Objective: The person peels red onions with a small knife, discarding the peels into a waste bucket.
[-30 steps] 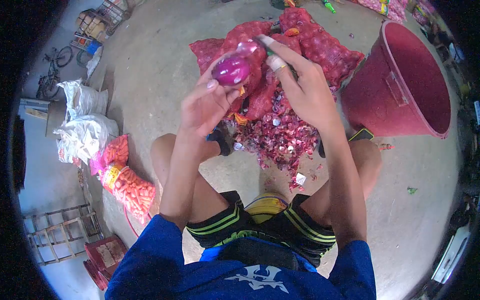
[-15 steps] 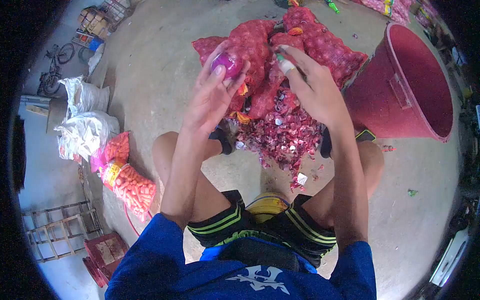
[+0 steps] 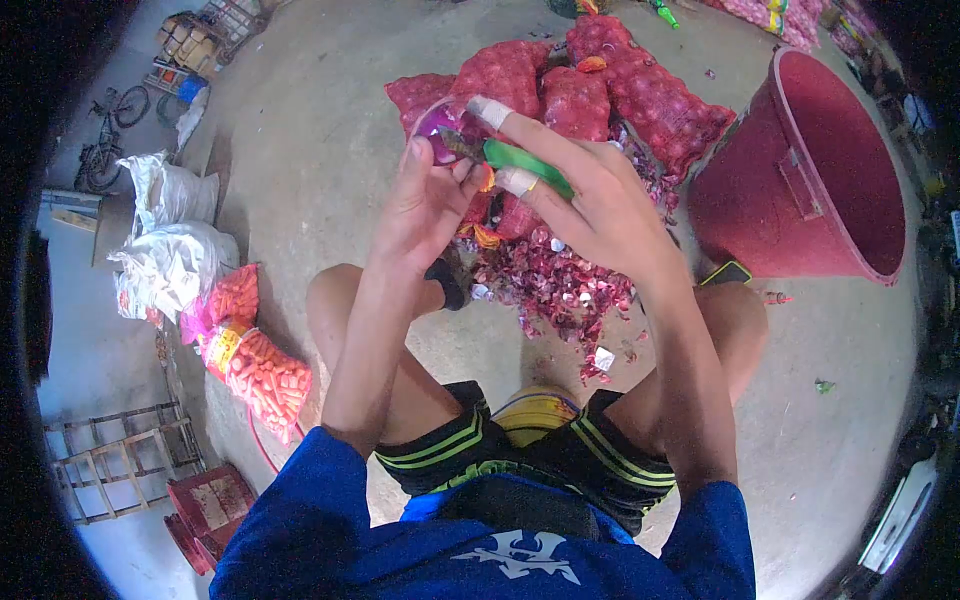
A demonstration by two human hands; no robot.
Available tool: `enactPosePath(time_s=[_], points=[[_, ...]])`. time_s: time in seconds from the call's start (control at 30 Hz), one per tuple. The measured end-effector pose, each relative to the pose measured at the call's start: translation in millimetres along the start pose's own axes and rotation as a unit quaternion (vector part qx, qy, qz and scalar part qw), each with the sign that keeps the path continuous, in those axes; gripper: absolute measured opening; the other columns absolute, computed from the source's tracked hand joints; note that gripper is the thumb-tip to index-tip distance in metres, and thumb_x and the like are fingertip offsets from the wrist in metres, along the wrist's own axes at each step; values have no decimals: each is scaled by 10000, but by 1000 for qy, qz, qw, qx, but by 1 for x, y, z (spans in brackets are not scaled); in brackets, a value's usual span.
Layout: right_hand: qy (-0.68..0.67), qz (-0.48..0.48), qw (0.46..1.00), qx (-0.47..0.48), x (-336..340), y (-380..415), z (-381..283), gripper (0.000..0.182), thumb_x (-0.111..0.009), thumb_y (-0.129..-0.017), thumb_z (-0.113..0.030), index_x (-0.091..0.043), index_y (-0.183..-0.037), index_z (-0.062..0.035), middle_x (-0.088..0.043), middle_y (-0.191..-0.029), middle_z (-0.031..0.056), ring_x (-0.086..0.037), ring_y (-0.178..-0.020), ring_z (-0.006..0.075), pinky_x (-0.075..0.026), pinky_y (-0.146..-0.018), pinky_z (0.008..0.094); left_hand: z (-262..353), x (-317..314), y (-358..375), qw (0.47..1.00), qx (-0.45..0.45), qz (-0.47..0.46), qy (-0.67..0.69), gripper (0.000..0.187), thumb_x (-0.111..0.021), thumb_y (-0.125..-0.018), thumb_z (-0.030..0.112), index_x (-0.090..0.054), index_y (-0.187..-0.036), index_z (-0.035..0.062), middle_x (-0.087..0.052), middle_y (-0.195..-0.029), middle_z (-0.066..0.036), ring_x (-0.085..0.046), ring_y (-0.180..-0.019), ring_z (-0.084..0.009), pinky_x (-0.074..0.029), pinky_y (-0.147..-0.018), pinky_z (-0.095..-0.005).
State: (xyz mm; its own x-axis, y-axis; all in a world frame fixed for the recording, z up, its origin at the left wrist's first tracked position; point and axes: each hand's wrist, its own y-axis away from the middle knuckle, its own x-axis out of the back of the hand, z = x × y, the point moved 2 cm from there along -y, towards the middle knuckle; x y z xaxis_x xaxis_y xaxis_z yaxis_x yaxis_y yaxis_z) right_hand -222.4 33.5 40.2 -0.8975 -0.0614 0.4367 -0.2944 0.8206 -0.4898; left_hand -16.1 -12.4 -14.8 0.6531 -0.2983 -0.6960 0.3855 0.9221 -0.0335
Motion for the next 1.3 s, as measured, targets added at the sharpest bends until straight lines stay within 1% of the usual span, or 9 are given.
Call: enactPosePath(time_s=[0.3,0.37,0.5,0.6,0.7,0.87,0.97,1.17,1.3], points=[[55,53,996,49,-4,-3,8,552,-576,-944,63,-632,-1485,-28,-760,-1203,221,-747,-966,265,-562,-901,354,1,-1,-1,1000,6,-8,13,551,-754,-1036,293,-527,-1525,181,-692,-1330,-3,-688,-1187,-140,-572,-1030,-334],[19,70,997,35,-5,-5,4,458,-626,-1001,-10,-665,-1453,-69,-746,-1259,238,-735,-1134,423,-574,-973,426,0,-3,-1,999,-2,-11,31,600,-764,-1028,289,-504,-1551,155,-681,-1356,-23,-681,-1225,-167,-571,-1059,-343],[35,131,990,-26,-9,-7,22,428,-615,-1025,-31,-662,-1449,-53,-735,-1328,226,-736,-1220,346,-561,-1008,404,0,-8,-1,998,-20,-29,47,634,-765,-1025,281,-482,-1573,134,-658,-1394,-50,-654,-1285,-201,-559,-1100,-361],[33,194,976,-87,10,-2,48,442,-602,-1046,-64,-629,-1487,-46,-789,-1169,177,-766,-1087,217,-568,-925,356,3,-12,-1,994,-26,-62,85,645,-759,-1028,290,-472,-1582,127,-639,-1424,-73,-625,-1333,-226,-537,-1140,-380],[-55,93,981,-162,11,1,39,544,-610,-1047,-119,-527,-1581,-48,-640,-839,57,-613,-752,107,-519,-728,294,5,-12,-2,998,-26,-32,57,631,-727,-1048,320,-464,-1589,129,-622,-1451,-79,-606,-1358,-243,-517,-1165,-393],[-18,24,996,-86,-1,-1,9,579,-634,-1020,-101,-524,-1588,-76,-676,-844,137,-614,-677,178,-522,-689,344,1,1,-2,998,5,29,58,531,-606,-1086,508,-591,-1443,115,-676,-1373,-54,-614,-1297,-204,-547,-1084,-361],[-52,20,997,-55,-9,-2,3,599,-647,-992,-59,-538,-1579,-91,-745,-993,212,-647,-682,317,-525,-673,375,-4,1,-1,998,8,16,57,426,-688,-1070,420,-616,-1415,181,-664,-1405,-16,-640,-1269,-192,-548,-1052,-354],[37,92,991,86,-12,-10,20,539,-640,-1006,-65,-577,-1541,-65,-761,-1029,217,-713,-729,307,-560,-715,392,-8,3,0,998,1,-6,61,458,-692,-1068,417,-603,-1433,156,-663,-1413,-23,-628,-1307,-215,-538,-1082,-359],[-48,121,990,-61,-5,-5,22,528,-591,-1052,-114,-531,-1575,-70,-765,-952,190,-744,-761,280,-565,-717,395,-3,-2,1,996,2,-9,89,482,-686,-1073,398,-580,-1465,139,-658,-1424,-39,-613,-1356,-244,-524,-1122,-377]])
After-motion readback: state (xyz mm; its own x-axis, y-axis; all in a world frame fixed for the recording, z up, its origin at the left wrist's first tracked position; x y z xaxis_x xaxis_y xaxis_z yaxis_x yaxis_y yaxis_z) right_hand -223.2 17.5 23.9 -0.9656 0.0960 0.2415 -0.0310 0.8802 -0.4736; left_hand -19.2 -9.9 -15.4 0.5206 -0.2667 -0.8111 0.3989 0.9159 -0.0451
